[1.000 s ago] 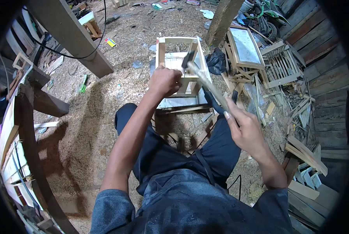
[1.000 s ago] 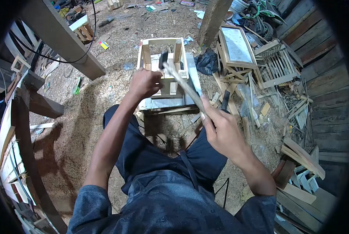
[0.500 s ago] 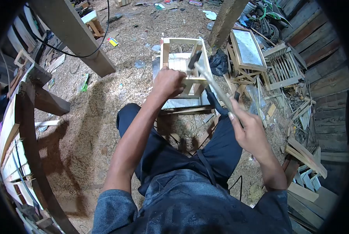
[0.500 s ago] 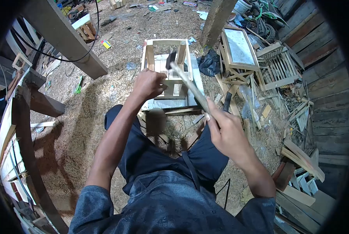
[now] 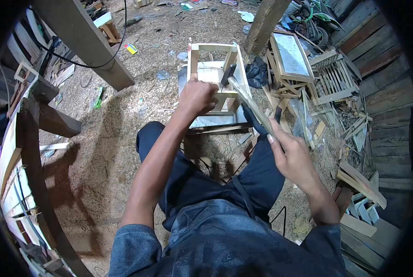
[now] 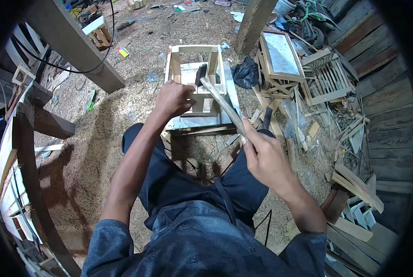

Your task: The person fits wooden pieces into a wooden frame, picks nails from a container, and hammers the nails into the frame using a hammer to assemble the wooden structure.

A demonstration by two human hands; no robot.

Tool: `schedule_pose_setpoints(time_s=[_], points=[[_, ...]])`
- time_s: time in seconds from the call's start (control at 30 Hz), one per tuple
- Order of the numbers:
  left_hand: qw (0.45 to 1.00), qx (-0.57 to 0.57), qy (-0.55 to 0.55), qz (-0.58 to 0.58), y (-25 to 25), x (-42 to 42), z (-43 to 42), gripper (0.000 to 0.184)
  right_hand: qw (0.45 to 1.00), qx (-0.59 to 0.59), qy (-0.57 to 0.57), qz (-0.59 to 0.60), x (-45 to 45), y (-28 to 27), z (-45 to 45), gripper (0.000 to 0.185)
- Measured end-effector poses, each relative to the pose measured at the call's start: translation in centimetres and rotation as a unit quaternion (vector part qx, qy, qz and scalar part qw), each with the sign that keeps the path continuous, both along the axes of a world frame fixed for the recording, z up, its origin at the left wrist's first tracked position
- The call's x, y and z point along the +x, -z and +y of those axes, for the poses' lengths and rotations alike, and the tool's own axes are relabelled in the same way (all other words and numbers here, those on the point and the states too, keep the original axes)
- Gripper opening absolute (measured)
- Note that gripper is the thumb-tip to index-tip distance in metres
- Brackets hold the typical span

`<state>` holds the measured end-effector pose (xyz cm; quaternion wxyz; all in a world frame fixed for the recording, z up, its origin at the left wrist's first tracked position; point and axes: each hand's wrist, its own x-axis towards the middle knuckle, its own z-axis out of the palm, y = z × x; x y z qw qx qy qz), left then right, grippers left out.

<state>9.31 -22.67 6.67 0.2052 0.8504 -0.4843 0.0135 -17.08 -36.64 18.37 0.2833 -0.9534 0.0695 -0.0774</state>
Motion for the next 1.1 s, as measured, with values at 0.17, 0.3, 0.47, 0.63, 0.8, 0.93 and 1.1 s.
schedule_pose_setpoints(time_s=[0.17,0.3,0.47,0.63,0.8,0.93,1.1], points=[[1.0,0.016,0.0,0.003,-0.1,-0.1,0.1,0.021,0.983,0.044,0.091,-0.151,0.3,-0.4,0.9,0.045],[1.0,0.029,0.011,0.003,-0.4,0.1,0.0,0.025,1.0,0.009,-0.006,-0.001,0.2,-0.8,0.3,0.045],[1.0,0.025,-0.003,-0.016,-0.2,-0.1,0.0,0.025,0.997,0.019,0.043,-0.062,0.1,-0.1,0.8,0.046],[1.0,0.028,-0.002,-0.008,-0.2,0.0,-0.2,0.025,0.992,0.064,0.085,-0.067,0.2,-1.0,1.2,0.049],[1.0,0.008,0.02,-0.02,0.3,0.4,-0.2,0.023,0.998,0.011,0.0,-0.068,0.0,1.7,-0.2,0.046],[1.0,-0.006,0.029,-0.003,-0.1,0.2,0.1,0.024,0.985,0.053,0.094,-0.133,0.9,2.1,0.5,0.039],[0.999,-0.037,0.035,0.017,-0.4,0.3,0.1,0.019,0.988,0.094,0.11,-0.045,4.4,4.2,-0.4,0.029]])
